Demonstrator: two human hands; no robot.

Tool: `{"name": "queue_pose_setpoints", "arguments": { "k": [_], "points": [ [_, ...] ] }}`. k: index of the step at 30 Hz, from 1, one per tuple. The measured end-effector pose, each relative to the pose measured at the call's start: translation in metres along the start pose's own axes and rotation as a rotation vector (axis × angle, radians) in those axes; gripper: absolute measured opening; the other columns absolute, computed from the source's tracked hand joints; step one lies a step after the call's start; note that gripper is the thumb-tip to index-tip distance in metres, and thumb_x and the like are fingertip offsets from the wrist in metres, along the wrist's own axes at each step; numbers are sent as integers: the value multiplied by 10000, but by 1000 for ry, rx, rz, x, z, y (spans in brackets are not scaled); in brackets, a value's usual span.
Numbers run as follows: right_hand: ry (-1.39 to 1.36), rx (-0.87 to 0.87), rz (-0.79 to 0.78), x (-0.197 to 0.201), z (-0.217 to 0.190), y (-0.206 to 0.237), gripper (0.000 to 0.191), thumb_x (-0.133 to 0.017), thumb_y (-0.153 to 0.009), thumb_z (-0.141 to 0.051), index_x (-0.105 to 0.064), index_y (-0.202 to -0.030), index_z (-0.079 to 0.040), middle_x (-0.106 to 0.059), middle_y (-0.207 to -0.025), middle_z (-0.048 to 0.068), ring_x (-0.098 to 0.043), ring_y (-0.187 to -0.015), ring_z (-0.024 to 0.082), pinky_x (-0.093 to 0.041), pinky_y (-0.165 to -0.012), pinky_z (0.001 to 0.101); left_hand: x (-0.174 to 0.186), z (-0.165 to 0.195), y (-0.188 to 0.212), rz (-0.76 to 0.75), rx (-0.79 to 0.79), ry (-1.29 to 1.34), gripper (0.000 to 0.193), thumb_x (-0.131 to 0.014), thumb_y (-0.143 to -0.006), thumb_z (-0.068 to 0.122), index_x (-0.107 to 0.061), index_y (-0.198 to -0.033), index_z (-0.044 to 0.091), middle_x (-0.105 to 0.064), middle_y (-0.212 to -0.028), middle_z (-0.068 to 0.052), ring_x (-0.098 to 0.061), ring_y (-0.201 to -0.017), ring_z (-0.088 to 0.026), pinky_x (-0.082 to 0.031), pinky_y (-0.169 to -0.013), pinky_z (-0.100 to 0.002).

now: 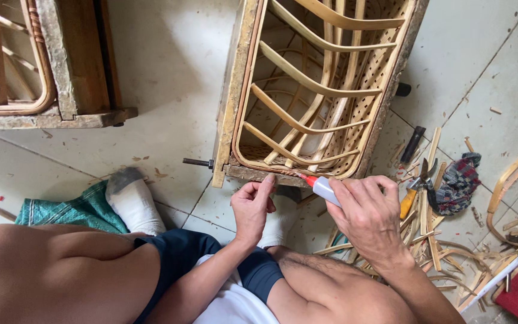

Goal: The person assembles a rectangular basket frame by inserting thin wooden strips into a wooden mold, tapping them with a hammer, and applying glue along the edges. The person uses pliers and scissors to trim and adjust the strips, then secures the frame with glue.

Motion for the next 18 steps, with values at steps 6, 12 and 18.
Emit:
{"name": "queue_pose_setpoints", "arguments": {
  "k": [6, 12, 18],
  "points": [
    [-57, -15, 7, 9, -3, -4, 421, -837, -752, -173, -707, -1135, -58, -696, -974, 42, -624, -892, 233, -404, -941, 441, 0, 3, 0, -23, -80, 32, 334, -724, -968, 266, -692, -756, 10, -617, -603, 7, -545, -486, -50, -422, -454, -206],
    [9, 44, -7, -4, -15, -17, 399, -842, -763, -161, -719, -1125, -48, -698, -928, 45, -627, -859, 234, -413, -933, 440, 3, 2, -3, -14, -61, 43, 326, -731, -964, 261, -677, -756, 16, -605, -617, 17, -545, -497, -47, -436, -462, -207],
    [-35, 59, 2, 4, -17, -22, 401, -834, -755, -166, -711, -1117, -46, -678, -906, 52, -623, -859, 244, -418, -930, 445, 5, 4, -1, 1, -66, 47, 317, -729, -969, 261, -688, -772, 15, -610, -620, 6, -548, -506, -49, -440, -475, -208]
  ]
}}
Point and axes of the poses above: each hand's wrist, its own y-axis away from the middle knuckle, its own x-axis out of the back of the hand, z = x × y, the point moved 6 cm from there along -y, towards the middle knuckle
